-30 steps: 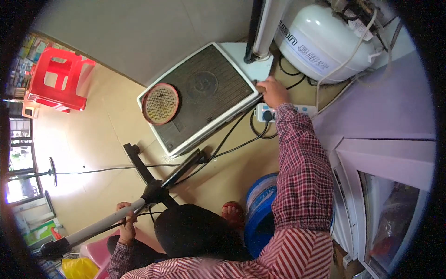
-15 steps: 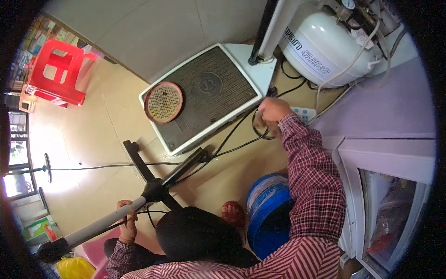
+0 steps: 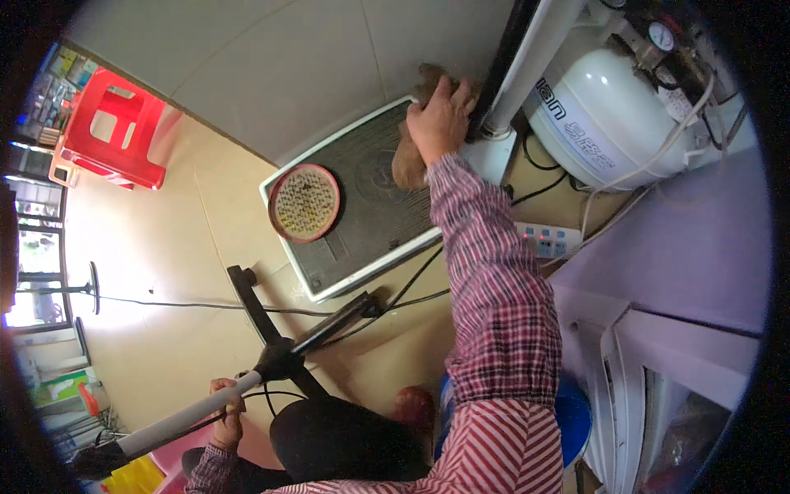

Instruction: Cleaning and adjusting a metal stand and mechanical components using a cloth.

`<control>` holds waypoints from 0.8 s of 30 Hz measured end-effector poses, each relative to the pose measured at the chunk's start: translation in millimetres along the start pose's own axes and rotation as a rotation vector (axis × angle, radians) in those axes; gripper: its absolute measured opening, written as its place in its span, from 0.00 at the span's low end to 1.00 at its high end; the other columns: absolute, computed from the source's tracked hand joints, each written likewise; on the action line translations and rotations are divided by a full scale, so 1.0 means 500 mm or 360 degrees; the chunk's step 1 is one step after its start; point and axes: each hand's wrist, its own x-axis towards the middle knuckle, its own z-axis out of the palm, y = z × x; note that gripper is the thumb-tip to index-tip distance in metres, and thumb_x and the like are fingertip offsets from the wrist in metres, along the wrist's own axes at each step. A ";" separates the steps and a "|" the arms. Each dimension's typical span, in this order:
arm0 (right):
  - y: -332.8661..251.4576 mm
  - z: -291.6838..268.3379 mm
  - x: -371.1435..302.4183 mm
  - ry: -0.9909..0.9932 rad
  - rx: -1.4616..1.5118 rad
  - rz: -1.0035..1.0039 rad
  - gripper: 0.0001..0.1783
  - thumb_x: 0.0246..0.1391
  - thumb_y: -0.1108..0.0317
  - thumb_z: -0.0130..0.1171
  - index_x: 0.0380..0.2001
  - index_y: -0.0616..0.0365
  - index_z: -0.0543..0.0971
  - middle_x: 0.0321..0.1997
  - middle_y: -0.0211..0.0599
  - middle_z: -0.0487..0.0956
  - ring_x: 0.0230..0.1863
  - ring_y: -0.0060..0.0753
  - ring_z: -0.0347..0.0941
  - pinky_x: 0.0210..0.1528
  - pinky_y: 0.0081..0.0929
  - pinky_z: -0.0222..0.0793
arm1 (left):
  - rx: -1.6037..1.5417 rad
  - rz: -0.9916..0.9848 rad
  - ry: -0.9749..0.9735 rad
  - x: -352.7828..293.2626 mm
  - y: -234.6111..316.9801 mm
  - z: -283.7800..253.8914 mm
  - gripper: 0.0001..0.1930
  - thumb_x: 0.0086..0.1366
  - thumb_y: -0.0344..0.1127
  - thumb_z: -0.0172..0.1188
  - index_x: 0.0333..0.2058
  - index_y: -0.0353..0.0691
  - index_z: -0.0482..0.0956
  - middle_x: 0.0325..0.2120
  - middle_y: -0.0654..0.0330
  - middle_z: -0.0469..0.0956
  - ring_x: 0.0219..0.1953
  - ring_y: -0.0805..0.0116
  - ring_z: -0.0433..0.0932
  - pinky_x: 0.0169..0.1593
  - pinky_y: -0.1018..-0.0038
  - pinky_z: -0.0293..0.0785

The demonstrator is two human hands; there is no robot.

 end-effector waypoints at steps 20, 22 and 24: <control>0.044 0.116 0.100 -0.0836 -0.1113 0.0418 0.28 0.62 0.56 0.35 0.61 0.58 0.60 0.66 0.50 0.57 0.65 0.50 0.53 0.65 0.47 0.47 | 0.0014 -0.0167 0.0238 -0.022 0.014 0.014 0.24 0.60 0.54 0.57 0.41 0.39 0.66 0.27 0.66 0.65 0.25 0.80 0.63 0.30 0.81 0.62; 0.063 0.114 0.094 -0.0873 -0.1086 0.0101 0.27 0.62 0.56 0.36 0.59 0.58 0.63 0.64 0.46 0.59 0.64 0.50 0.55 0.64 0.47 0.49 | 0.0015 -0.0128 0.0261 -0.020 0.017 0.021 0.24 0.60 0.54 0.57 0.41 0.39 0.66 0.27 0.66 0.65 0.25 0.80 0.63 0.30 0.82 0.62; 0.085 0.119 0.085 -0.0908 -0.1046 -0.0210 0.26 0.61 0.56 0.37 0.57 0.58 0.66 0.63 0.42 0.62 0.63 0.49 0.56 0.63 0.46 0.52 | -0.0063 -0.0190 0.0216 -0.019 0.026 0.021 0.24 0.60 0.54 0.56 0.42 0.39 0.66 0.28 0.65 0.65 0.25 0.80 0.63 0.30 0.81 0.62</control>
